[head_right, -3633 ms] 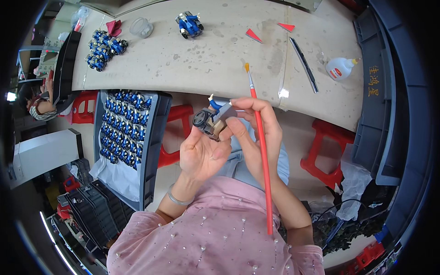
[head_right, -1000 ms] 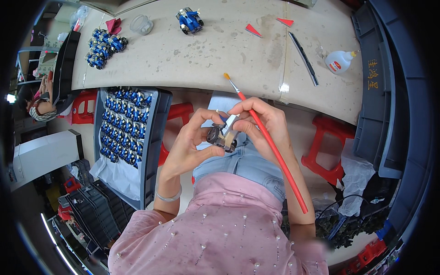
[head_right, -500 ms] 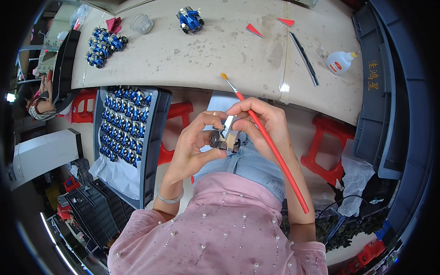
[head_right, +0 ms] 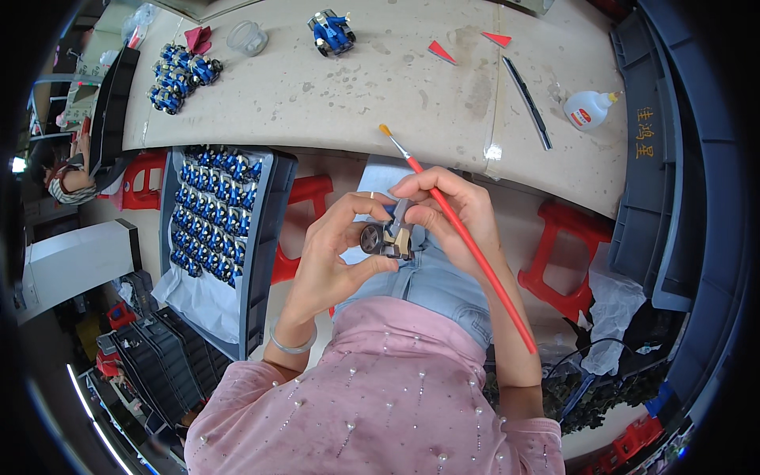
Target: Assembling and applying finishing touches to small robot toy figures at a factory workbench.
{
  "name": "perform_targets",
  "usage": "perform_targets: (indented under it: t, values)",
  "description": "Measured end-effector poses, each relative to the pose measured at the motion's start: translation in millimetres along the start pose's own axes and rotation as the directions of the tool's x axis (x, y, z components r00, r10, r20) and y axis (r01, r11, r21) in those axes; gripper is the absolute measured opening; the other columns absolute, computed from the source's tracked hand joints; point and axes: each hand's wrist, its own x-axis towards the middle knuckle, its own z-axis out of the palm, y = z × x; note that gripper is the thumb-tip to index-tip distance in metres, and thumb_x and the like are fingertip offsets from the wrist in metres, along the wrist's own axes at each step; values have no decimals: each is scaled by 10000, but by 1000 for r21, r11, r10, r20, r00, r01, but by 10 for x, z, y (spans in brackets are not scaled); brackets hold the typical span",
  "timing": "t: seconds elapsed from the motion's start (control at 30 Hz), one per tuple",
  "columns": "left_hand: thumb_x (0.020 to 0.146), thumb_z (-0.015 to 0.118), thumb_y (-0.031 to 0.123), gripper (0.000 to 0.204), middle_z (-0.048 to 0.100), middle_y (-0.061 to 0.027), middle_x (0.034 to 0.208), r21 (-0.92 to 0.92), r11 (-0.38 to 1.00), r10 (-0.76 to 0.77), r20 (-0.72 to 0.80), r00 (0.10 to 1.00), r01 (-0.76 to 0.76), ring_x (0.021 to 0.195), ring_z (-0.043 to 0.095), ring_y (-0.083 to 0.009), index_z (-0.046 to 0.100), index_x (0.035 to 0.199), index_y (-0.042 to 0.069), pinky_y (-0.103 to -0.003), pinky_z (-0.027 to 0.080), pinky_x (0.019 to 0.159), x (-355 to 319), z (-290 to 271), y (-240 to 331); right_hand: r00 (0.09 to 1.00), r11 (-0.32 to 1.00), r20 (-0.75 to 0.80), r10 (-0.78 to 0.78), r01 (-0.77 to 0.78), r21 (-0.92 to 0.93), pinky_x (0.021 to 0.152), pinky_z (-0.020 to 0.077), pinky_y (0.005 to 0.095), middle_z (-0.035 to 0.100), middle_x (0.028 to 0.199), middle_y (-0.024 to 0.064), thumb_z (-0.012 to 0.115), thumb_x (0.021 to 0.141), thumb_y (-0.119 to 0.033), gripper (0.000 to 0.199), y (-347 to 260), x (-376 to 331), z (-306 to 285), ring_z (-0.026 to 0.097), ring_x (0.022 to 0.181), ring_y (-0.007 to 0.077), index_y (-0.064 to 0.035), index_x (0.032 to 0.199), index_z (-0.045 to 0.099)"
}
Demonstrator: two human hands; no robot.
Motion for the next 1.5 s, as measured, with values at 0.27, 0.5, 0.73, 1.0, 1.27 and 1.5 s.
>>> perform_targets:
  t: [0.27,0.5,0.73,1.0,1.27,1.5]
  values:
    - [616,820,39,425,521,-103,1125,408,912,95,-117,989,-39,815,610,-213,598,978,46,-308,504,617,-14,36,168,999,988,1,34,-33,153,834,499,260,608,1093,109,633,854,16,277,89,-22,133,602,965,130,23,1120,556]
    - [622,807,59,596,526,-98,1101,474,870,215,-117,970,-136,782,579,-234,538,1153,65,-333,480,638,2,36,148,995,907,78,68,-95,410,888,501,306,583,1151,121,620,887,-93,395,170,-2,151,590,1069,193,14,1246,495]
    - [548,855,75,824,571,-93,1143,496,830,387,-186,903,-253,932,523,-236,456,1267,43,-339,445,769,33,66,79,983,744,182,-1,-121,657,922,514,395,529,1248,210,655,861,-203,513,253,25,147,564,1138,310,8,1281,447]
    - [552,854,85,888,545,-104,1254,440,867,355,-223,908,-231,1155,503,-298,409,1320,43,-393,391,971,62,106,33,976,606,211,-51,-138,783,928,517,439,505,1269,230,668,850,-175,447,358,41,169,536,1167,372,-26,1226,477]
    - [536,860,116,928,546,-108,1253,426,882,314,-215,925,-201,1128,521,-280,411,1346,45,-378,378,955,41,108,10,986,591,158,60,-163,790,920,524,425,490,1281,232,645,867,-170,360,388,4,189,551,1144,375,-54,1182,516]
    - [517,860,121,909,557,-104,1227,418,888,305,-224,926,-191,1114,523,-273,447,1324,47,-381,371,950,29,105,10,988,636,140,59,-146,758,907,531,412,504,1269,222,599,900,-329,395,407,-2,213,557,1134,370,-49,1172,541]
